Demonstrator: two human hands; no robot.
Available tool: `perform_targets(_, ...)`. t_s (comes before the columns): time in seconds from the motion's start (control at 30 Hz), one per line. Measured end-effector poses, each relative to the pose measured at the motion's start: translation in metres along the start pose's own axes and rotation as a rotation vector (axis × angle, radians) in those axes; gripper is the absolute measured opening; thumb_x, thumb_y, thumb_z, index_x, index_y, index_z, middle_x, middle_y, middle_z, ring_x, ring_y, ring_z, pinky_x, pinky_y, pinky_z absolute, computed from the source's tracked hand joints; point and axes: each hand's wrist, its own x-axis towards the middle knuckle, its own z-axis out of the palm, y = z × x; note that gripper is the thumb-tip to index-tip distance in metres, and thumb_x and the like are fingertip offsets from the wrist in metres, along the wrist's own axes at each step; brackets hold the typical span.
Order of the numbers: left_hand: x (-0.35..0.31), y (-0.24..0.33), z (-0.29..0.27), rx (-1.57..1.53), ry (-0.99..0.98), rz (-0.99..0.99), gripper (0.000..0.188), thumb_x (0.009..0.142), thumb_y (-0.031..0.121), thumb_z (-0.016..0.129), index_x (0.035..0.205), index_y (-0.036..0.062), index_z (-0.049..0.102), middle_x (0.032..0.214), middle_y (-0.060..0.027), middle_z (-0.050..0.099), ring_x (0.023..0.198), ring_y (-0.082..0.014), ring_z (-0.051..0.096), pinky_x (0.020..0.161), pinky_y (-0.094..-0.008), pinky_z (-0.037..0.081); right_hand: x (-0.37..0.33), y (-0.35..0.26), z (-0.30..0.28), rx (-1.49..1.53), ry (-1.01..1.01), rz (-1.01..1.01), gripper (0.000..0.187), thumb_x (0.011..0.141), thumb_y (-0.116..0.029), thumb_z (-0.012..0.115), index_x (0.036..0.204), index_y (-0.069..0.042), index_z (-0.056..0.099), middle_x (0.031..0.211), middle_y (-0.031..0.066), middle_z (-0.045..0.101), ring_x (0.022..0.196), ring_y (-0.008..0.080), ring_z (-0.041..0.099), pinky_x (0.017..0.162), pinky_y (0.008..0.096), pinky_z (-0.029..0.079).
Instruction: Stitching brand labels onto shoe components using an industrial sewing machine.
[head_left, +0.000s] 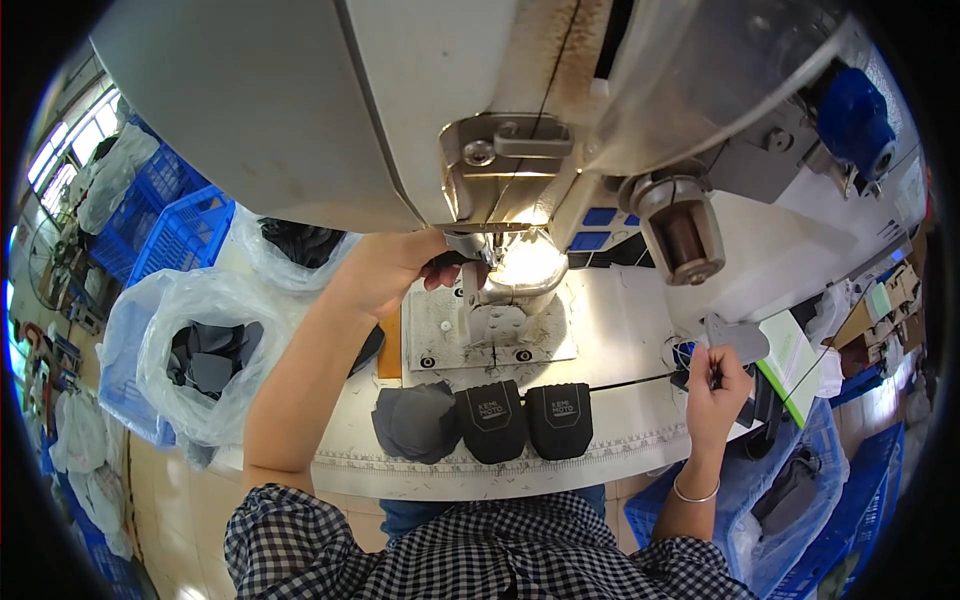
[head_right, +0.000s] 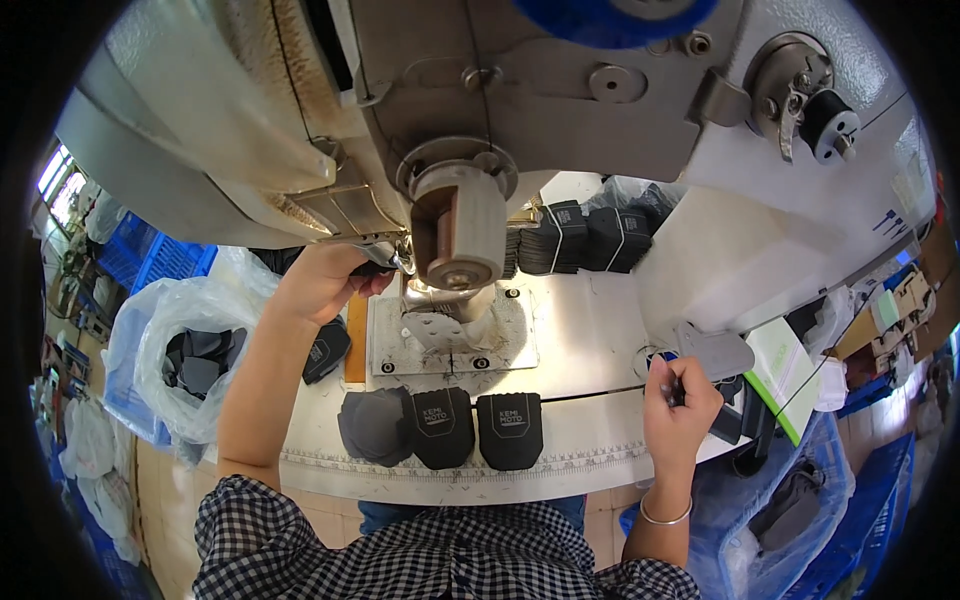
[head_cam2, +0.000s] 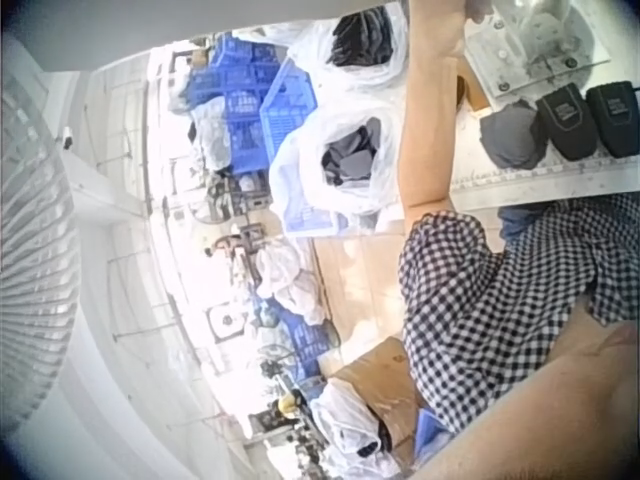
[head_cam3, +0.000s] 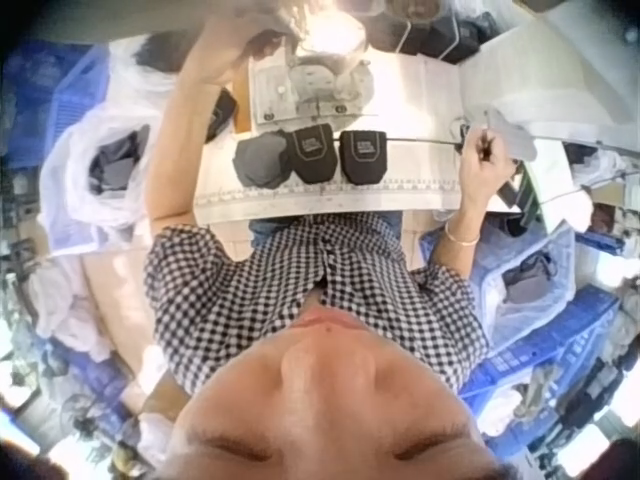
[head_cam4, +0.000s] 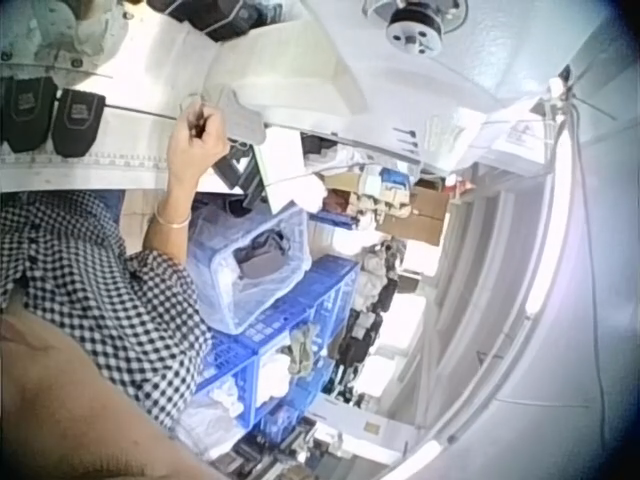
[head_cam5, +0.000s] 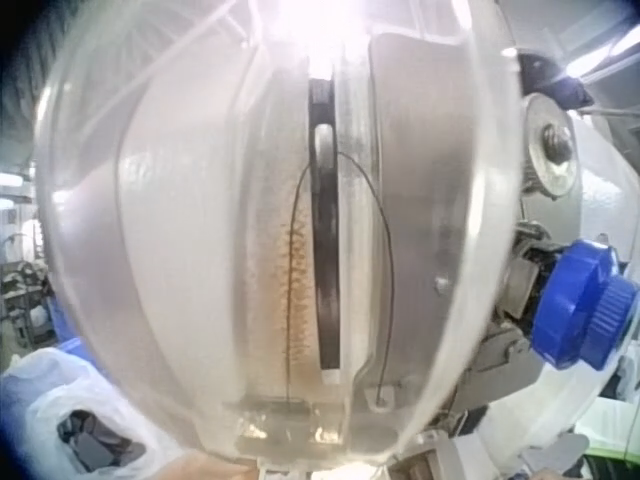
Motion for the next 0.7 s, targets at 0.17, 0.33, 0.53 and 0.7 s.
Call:
perform_targets(0.17,-0.002,0.000,0.002,-0.002,0.011,-0.005,0.012,0.078,0.012,0.053,0.075,0.0006,0.056,0.062,-0.0070,0.053,0.051,-0.0124,0.049,0.046,-0.0227,0.035,-0.002,-0.004,0.002,0.018,-0.016,-0.002,0.024,0.073,-0.002,0.060,0.059,-0.003,0.040,0.047,-0.0018,0.034,0.046,0.0036,0.027,0.042,0.0195,0.021)
perform_targets(0.33,-0.004,0.003,0.006,0.017,0.008,0.023,0.014,0.078,0.013,0.052,0.074,0.0004,0.056,0.058,-0.0062,0.052,0.050,-0.0112,0.048,0.043,-0.0212,0.033,-0.003,-0.007,0.001,-0.004,-0.029,-0.015,0.024,0.072,-0.002,0.061,0.059,-0.002,0.041,0.048,-0.0014,0.033,0.046,0.0036,0.027,0.042,0.0193,0.022)
perform_targets(0.53,-0.007,-0.013,0.000,-0.137,0.151,0.047,0.014,0.078,0.012,0.052,0.073,-0.0005,0.055,0.058,-0.0059,0.053,0.051,-0.0112,0.050,0.043,-0.0209,0.034,-0.007,-0.030,0.010,0.072,-0.141,-0.033,0.019,0.071,-0.003,0.061,0.063,-0.002,0.045,0.050,-0.0010,0.036,0.047,0.0039,0.029,0.042,0.0198,0.023)
perform_targets(0.7,-0.049,-0.033,-0.016,0.640,0.646,0.351,0.007,0.078,0.007,0.056,0.074,0.0014,0.055,0.070,-0.0069,0.057,0.061,-0.0152,0.055,0.053,-0.0252,0.043,-0.005,-0.053,0.012,0.282,-0.476,0.094,0.019,0.076,-0.006,0.057,0.091,0.000,0.047,0.063,0.0008,0.045,0.056,0.0043,0.038,0.050,0.0189,0.030)
